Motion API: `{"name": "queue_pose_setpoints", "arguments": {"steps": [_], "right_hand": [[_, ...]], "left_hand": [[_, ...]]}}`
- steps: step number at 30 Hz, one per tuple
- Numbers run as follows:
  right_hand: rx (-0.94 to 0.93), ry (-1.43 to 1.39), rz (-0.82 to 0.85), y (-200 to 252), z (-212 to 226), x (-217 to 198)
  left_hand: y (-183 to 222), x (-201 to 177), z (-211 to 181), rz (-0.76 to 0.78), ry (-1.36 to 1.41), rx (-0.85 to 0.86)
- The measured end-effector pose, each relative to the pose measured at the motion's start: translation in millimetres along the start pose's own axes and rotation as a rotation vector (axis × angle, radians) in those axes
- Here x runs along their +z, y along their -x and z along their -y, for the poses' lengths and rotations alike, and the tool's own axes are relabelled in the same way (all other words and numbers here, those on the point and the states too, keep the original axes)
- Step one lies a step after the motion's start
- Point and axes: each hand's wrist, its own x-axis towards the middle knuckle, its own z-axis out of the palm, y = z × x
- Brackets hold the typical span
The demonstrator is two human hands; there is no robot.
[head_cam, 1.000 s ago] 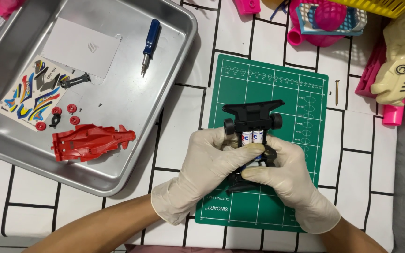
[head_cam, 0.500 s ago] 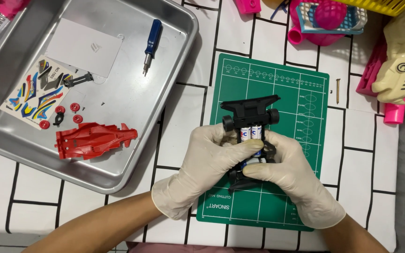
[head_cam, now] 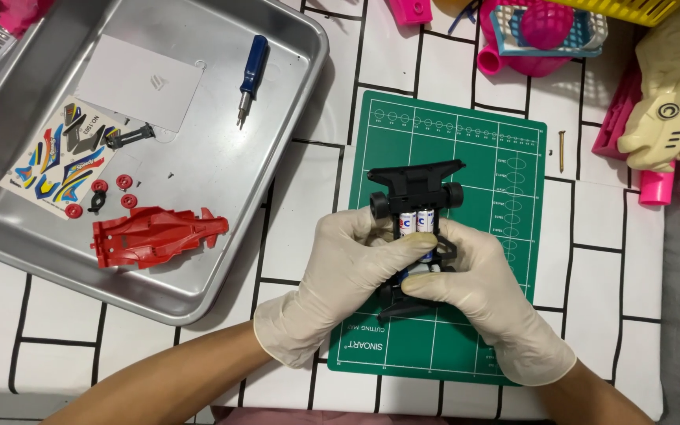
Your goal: Assembling a toy car chassis by inserting batteries and testing the motor mechanism.
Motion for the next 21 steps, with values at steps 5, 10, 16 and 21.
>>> {"name": "queue_pose_setpoints", "arguments": {"steps": [5,10,16,21], "right_hand": [[-0.049,-0.008,-0.003,1,-2,1],[-0.079,-0.024,0.001,1,-2,1],[0.056,-0.028,-0.003,-1,-2,-2],[0.104,0.028,-0.013,3,9,2]], "left_hand": [[1,2,-2,-0.029,-0.015,-0.019],[-1,1,0,-0.024,-0.016,0.012],[1,-2,3,-0.026,0.013,-0.027],[1,0,5,0.017,0.021,0.042]]}}
